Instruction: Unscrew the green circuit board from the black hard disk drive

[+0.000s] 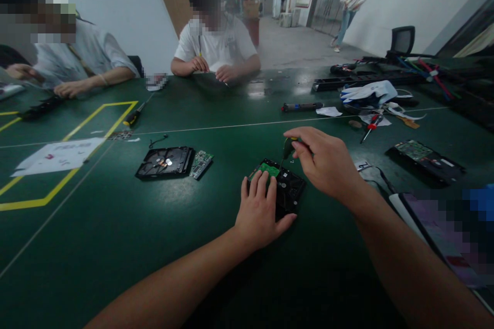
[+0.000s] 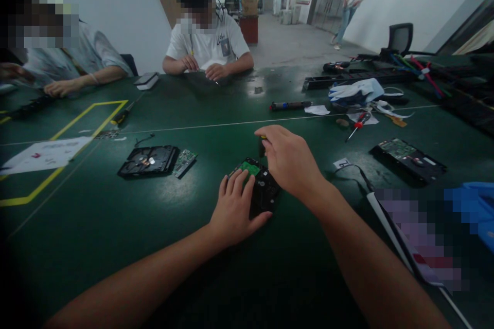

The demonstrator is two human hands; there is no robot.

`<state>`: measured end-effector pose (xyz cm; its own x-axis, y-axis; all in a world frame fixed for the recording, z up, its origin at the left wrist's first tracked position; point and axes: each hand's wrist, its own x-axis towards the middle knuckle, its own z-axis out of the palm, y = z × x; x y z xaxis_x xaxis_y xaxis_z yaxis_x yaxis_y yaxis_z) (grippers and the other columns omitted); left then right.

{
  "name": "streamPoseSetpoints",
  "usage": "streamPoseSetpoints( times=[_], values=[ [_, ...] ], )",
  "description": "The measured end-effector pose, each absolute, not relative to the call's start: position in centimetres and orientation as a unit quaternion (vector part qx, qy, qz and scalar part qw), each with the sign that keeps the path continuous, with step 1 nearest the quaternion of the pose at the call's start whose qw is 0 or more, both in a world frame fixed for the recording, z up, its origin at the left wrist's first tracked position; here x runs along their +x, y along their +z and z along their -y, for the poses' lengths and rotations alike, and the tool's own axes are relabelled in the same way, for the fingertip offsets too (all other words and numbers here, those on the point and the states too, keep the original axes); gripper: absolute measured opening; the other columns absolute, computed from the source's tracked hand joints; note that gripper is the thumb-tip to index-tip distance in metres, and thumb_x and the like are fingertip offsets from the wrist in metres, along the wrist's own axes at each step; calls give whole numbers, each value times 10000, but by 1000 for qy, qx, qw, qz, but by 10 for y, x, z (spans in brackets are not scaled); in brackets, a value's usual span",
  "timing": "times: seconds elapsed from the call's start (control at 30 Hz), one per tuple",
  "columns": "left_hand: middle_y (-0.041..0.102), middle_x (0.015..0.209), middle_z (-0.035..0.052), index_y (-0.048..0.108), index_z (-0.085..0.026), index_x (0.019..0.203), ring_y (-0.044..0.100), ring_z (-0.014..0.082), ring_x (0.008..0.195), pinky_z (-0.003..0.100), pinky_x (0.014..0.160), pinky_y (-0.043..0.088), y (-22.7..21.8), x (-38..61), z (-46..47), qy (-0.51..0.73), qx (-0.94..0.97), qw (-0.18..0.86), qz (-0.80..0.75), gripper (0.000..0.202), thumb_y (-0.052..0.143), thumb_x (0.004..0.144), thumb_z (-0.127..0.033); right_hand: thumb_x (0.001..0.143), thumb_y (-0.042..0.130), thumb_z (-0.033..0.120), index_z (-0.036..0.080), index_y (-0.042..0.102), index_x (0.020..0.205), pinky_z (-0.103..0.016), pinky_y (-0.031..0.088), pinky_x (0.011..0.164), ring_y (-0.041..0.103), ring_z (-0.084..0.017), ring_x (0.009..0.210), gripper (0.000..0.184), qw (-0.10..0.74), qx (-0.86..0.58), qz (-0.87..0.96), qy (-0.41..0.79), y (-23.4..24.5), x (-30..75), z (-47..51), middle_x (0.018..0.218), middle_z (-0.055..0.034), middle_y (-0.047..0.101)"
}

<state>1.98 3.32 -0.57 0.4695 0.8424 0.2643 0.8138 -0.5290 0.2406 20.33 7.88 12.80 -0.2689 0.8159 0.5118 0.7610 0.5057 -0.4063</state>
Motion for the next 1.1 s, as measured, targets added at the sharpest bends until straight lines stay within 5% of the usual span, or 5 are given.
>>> streamPoseSetpoints(
  times=[0.37,0.63,1.1],
  values=[
    [411,1618,255,437,-95,1553,314,446,1538,703,1268,185,-4,20,-33,172,857,42,-483,921,589,903,-731,995,620,311,223,687,1065,-427,521,849,665,-272,934,131,334,-529,780,-9,125,203,-81,1044,-109,690],
    [412,1623,247,428,-111,1559,315,440,1543,702,1267,198,-3,20,-32,174,856,41,-486,910,572,910,-731,986,568,208,220,660,1166,-409,525,804,667,-247,876,203,342,-507,791,15,125,205,-80,1093,-107,721],
    [421,1616,246,453,-102,1544,311,441,1539,693,1269,196,-4,20,-33,177,856,41,-484,912,590,902,-735,1005,544,182,219,701,1190,-468,523,994,706,-282,1107,245,350,-493,796,30,128,205,-79,1190,-108,758]
  ],
)
